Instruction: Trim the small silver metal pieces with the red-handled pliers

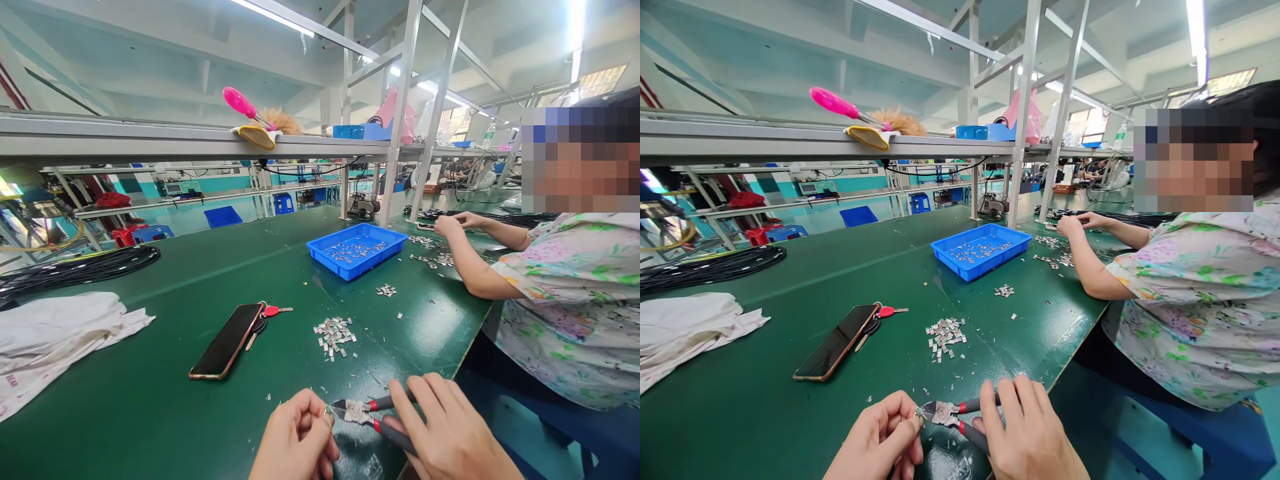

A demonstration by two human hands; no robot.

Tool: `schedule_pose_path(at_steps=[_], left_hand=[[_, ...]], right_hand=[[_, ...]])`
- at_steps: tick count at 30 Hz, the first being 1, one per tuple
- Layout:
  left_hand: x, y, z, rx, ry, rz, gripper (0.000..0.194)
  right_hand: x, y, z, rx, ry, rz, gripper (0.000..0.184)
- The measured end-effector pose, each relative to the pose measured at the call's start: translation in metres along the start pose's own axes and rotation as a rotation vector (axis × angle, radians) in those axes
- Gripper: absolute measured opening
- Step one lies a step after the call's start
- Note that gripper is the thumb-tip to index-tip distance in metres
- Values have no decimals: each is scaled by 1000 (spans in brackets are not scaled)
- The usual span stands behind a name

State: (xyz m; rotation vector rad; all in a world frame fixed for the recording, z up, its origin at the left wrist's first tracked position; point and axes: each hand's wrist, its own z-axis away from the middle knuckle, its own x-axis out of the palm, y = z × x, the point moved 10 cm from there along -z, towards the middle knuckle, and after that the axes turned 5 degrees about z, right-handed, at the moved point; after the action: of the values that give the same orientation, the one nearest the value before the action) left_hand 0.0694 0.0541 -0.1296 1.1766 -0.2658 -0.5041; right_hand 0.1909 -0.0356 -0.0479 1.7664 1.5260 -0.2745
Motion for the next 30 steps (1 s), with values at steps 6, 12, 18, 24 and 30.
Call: schedule_pose_path(at_steps=[6, 12, 18, 24, 30], left_hand=[[-4, -3, -1, 50, 29, -49, 34], [-2, 6, 3, 95, 3, -43, 36], [4, 6, 3, 48, -41, 34, 47], [2, 2, 3, 15, 10, 29, 48], [2, 6, 5, 44, -37, 29, 50]], right_hand=[[3, -10, 2, -57, -17, 86, 29], [7, -1, 2, -8, -68, -66, 15], [15, 8, 4, 82, -155, -318, 10], [-1, -3, 4, -40, -32, 42, 29], [23, 6, 10, 86, -235, -308, 8]])
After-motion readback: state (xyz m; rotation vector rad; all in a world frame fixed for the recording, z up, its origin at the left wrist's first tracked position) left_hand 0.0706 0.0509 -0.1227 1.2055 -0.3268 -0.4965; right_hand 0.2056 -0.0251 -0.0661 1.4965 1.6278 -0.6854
